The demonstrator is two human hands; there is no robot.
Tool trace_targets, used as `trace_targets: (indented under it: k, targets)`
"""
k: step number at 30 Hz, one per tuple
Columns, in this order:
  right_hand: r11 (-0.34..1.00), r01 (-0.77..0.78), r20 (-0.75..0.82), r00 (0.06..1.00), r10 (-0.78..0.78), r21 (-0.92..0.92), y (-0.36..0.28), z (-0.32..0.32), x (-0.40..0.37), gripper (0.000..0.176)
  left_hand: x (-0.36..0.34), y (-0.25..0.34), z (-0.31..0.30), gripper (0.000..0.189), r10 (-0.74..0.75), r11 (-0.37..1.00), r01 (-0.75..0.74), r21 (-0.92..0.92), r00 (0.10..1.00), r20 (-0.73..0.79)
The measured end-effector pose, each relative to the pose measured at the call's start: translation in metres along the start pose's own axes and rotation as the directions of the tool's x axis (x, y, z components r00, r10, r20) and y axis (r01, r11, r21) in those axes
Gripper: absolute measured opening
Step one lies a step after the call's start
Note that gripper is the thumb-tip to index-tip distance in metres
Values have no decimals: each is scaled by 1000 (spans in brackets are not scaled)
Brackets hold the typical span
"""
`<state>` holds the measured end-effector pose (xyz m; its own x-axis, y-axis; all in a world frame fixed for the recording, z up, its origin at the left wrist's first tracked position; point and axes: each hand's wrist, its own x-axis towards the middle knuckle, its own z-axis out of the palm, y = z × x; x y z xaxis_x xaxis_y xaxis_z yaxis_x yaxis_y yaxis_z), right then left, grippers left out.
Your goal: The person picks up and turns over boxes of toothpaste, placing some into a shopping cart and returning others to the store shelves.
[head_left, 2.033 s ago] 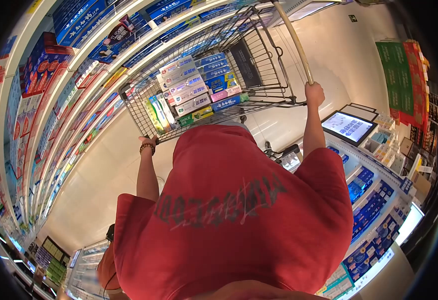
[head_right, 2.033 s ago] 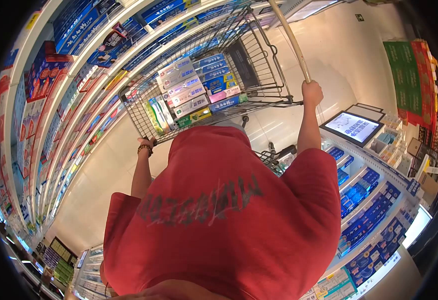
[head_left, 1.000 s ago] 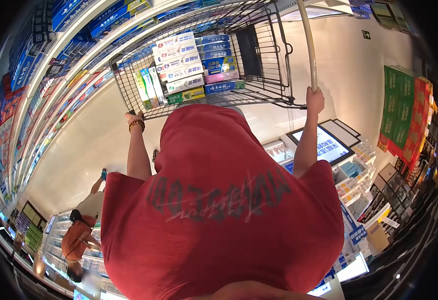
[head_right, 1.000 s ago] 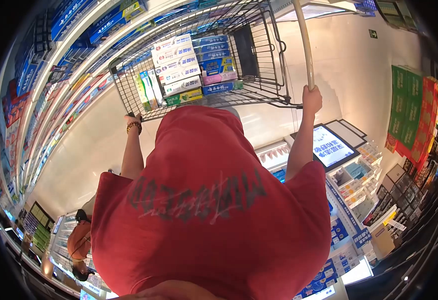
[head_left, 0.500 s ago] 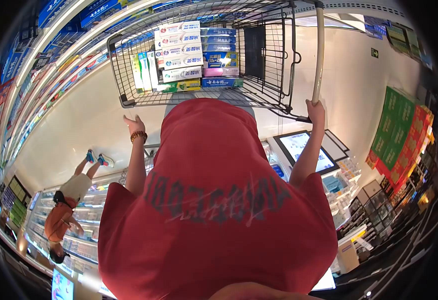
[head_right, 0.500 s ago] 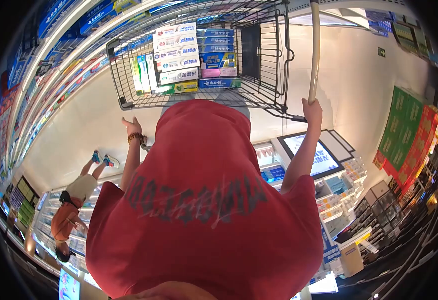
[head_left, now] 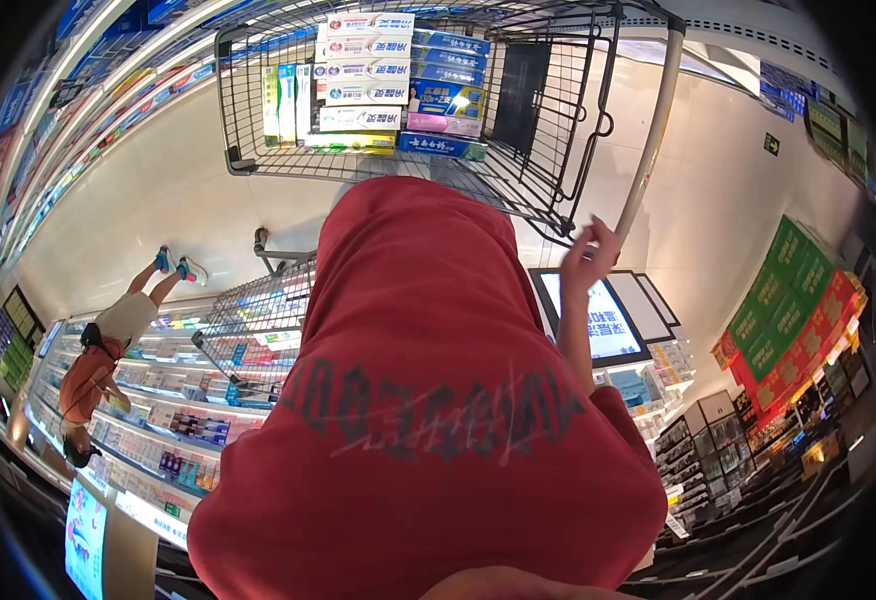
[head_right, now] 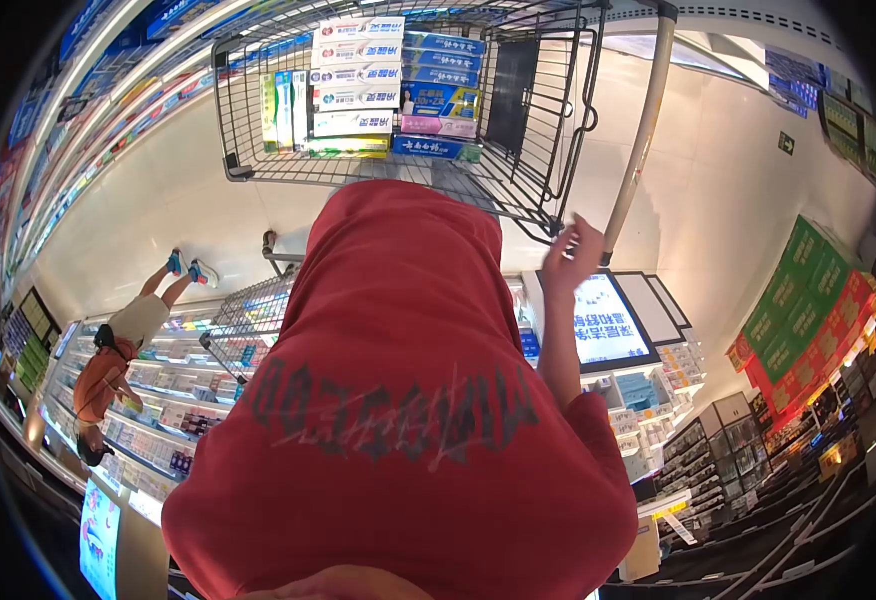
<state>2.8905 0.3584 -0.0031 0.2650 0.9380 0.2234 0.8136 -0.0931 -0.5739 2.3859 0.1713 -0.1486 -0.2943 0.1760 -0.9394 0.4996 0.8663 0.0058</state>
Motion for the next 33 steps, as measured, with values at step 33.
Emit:
trace_targets:
  k: [33]
  targets:
    - [883, 400, 953, 267, 146, -247, 109, 351, -5, 63, -68, 10, 38, 41, -80, 986, 80, -148, 997, 5]
